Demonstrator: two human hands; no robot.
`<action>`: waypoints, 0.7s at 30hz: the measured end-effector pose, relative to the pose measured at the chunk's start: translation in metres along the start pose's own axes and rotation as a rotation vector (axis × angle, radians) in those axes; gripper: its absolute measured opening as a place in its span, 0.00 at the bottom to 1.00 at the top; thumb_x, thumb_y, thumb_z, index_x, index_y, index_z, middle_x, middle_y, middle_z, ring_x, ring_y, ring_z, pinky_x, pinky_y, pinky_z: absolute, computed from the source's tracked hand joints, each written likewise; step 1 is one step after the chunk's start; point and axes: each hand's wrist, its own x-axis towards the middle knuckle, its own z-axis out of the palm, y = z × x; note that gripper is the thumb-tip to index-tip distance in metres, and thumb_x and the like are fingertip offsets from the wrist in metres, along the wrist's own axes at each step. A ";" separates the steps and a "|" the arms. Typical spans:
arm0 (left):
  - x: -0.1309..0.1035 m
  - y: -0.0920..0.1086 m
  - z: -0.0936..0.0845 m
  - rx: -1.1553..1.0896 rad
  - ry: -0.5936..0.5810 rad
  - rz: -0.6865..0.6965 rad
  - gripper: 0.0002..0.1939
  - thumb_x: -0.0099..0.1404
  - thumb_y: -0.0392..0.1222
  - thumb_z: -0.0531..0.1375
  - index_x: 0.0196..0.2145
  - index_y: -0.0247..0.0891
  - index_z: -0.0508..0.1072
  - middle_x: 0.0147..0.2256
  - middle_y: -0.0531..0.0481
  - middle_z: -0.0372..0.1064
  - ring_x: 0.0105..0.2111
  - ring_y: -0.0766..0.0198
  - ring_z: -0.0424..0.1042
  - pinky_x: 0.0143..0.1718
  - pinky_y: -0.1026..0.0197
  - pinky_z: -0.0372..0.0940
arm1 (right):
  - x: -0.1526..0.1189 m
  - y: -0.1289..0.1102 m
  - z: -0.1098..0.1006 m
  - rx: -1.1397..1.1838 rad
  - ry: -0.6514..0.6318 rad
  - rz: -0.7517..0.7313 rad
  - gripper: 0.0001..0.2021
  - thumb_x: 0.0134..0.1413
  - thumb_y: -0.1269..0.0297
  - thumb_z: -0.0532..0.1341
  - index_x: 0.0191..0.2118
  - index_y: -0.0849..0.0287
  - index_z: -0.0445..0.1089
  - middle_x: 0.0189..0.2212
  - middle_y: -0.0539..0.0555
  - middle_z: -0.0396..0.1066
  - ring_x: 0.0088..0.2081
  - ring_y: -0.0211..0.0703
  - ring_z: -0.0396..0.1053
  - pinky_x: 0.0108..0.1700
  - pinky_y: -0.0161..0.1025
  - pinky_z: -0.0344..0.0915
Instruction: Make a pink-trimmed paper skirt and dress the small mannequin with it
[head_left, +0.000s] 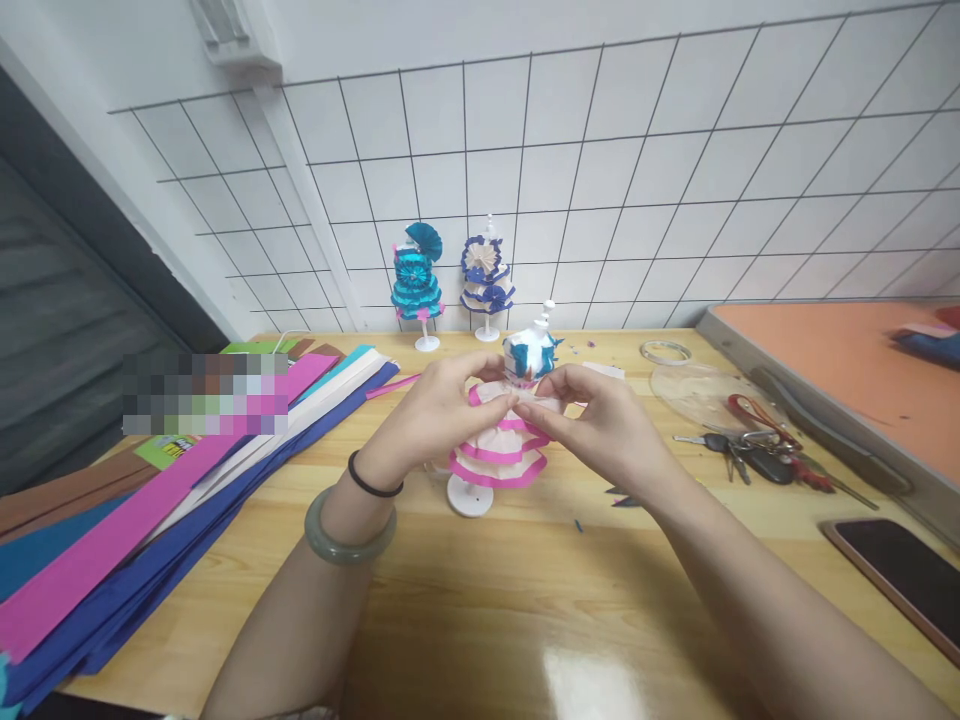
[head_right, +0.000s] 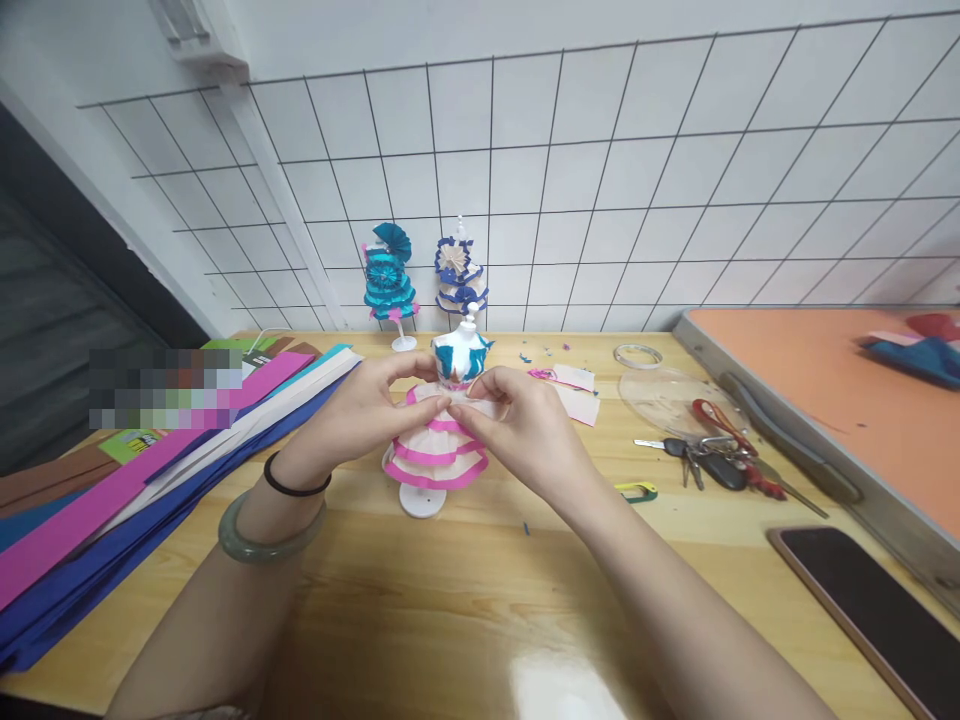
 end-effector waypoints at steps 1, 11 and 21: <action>0.000 0.000 0.000 -0.007 0.000 0.001 0.13 0.59 0.43 0.58 0.41 0.38 0.71 0.43 0.48 0.71 0.44 0.58 0.69 0.47 0.56 0.64 | 0.000 0.000 -0.001 0.008 -0.014 0.007 0.11 0.49 0.56 0.63 0.27 0.59 0.67 0.25 0.52 0.71 0.27 0.40 0.67 0.26 0.35 0.62; 0.001 -0.002 0.000 -0.061 0.000 -0.004 0.13 0.58 0.42 0.59 0.41 0.38 0.71 0.43 0.48 0.72 0.45 0.58 0.70 0.47 0.57 0.64 | 0.001 -0.005 -0.013 0.266 -0.225 0.101 0.13 0.52 0.53 0.61 0.29 0.59 0.69 0.25 0.51 0.71 0.25 0.38 0.66 0.27 0.35 0.62; 0.001 -0.002 -0.002 -0.127 -0.034 -0.028 0.15 0.58 0.42 0.59 0.43 0.37 0.72 0.46 0.45 0.71 0.48 0.55 0.68 0.51 0.53 0.62 | -0.003 -0.003 -0.010 0.242 -0.262 0.030 0.12 0.54 0.55 0.60 0.33 0.60 0.71 0.28 0.53 0.71 0.29 0.40 0.66 0.28 0.35 0.63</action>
